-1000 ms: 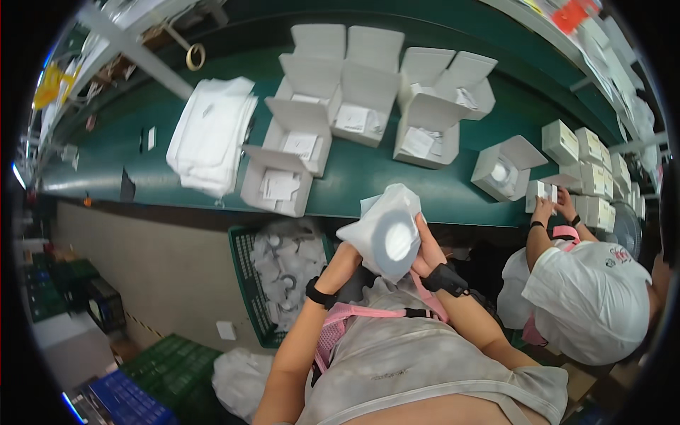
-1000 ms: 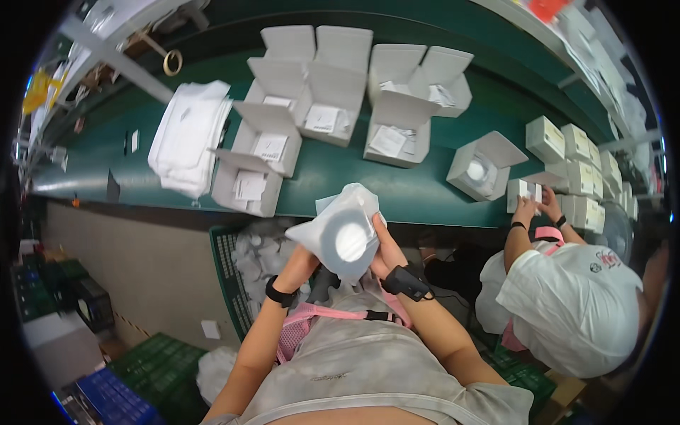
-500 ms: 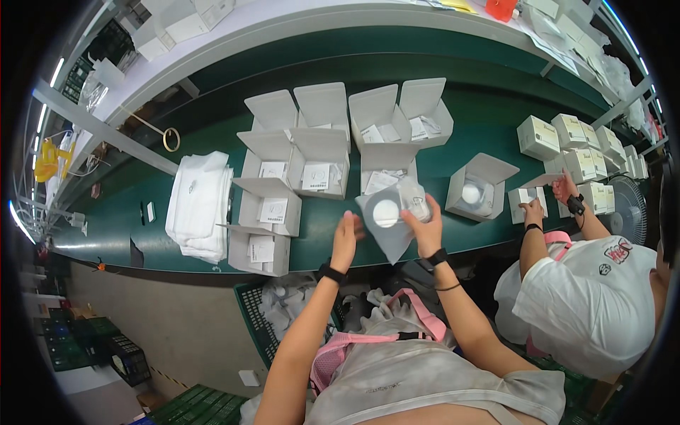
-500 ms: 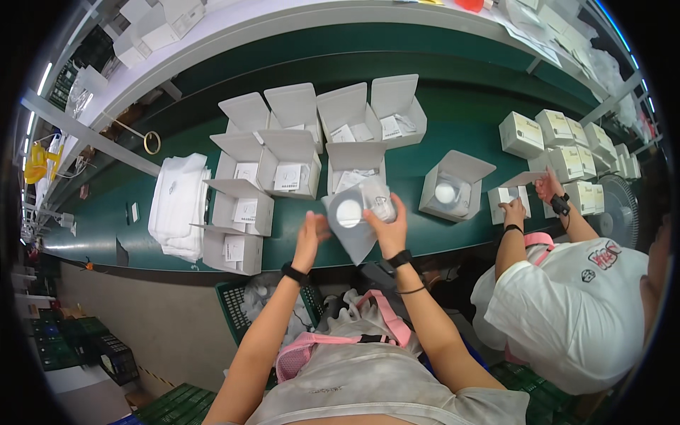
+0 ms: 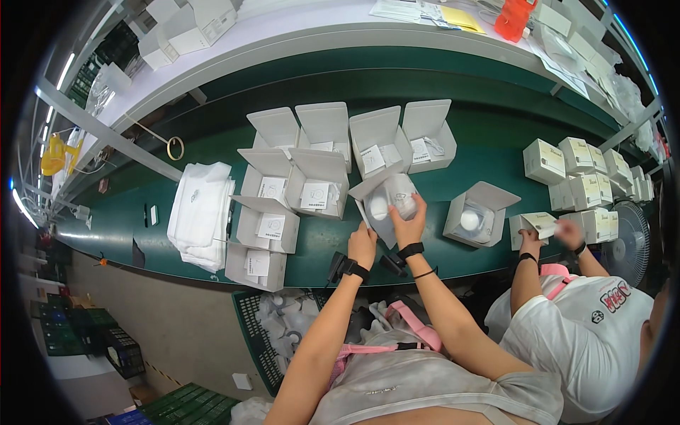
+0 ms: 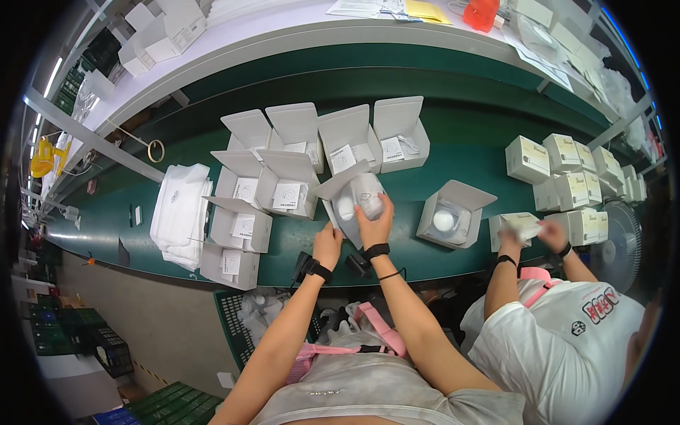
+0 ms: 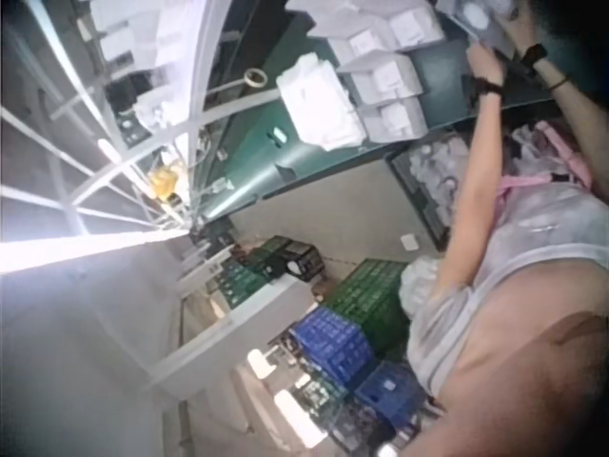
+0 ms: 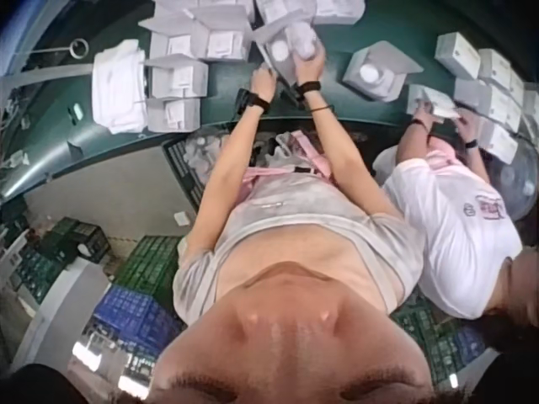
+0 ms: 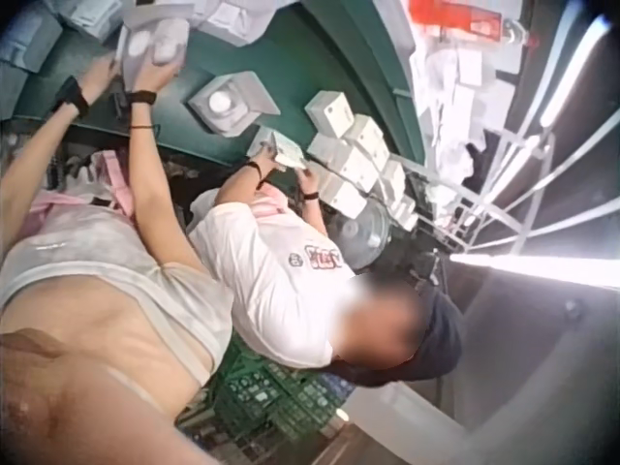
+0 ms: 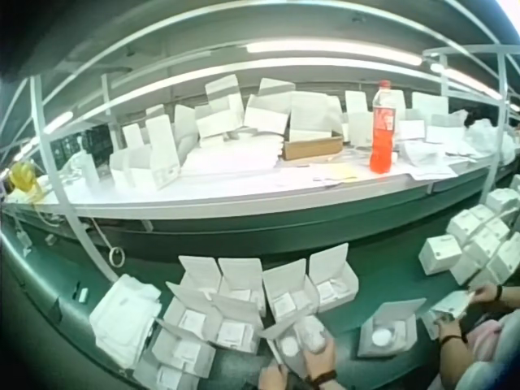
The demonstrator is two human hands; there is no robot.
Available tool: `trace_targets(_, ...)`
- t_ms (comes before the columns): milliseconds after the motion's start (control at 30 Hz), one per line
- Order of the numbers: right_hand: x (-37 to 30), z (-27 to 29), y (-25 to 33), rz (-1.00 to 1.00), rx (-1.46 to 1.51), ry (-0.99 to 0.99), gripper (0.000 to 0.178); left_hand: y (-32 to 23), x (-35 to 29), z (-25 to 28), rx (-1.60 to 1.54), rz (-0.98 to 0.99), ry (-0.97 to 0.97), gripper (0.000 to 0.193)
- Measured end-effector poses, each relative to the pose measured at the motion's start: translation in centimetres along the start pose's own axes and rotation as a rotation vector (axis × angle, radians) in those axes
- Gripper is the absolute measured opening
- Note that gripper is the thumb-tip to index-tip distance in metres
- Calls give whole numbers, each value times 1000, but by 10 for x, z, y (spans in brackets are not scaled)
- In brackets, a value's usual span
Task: Packaging small electronic components into individual boxes at a factory workstation.
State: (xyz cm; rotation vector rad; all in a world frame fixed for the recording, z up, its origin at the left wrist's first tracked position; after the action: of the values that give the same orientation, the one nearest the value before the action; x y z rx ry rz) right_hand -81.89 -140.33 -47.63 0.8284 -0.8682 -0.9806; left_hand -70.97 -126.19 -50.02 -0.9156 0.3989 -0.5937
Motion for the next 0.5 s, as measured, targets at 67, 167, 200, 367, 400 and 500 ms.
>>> trace_targets(67, 4, -11, -23, -23, 26, 93, 65, -6, -4, 4, -15, -13, 8, 20)
trace_targets(167, 6, -23, -26, 33, -109, 269, 64, -4, -10, 8, -24, -10, -6, 18)
trace_targets(200, 6, -30, -20, 110, -271, 344, 64, -1, -12, 10, -18, 1, -20, 17)
trace_targets(367, 4, -33, 0, 153, -639, 546, 63, 9, -19, 10, -8, 54, -33, 19)
trace_targets(400, 4, -32, 9, 240, -757, 531, 63, 15, -21, 8, -13, 79, -29, 20)
trace_targets(500, 8, -39, 1, 336, -1214, 752, 65, 17, -26, 6, -87, 70, -50, 21)
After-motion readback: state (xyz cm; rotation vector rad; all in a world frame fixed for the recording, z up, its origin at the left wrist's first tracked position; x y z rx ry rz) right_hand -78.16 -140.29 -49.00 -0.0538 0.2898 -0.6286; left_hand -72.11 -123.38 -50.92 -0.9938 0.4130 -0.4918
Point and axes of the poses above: each hand's wrist, its own x-axis towards the middle knuckle, its own z-axis out of the back of the hand, y = z × x, the point moved 10 cm from there along x, towards the middle knuckle, and after that the axes turned 9 degrees about -x, right-handed, at the moved point
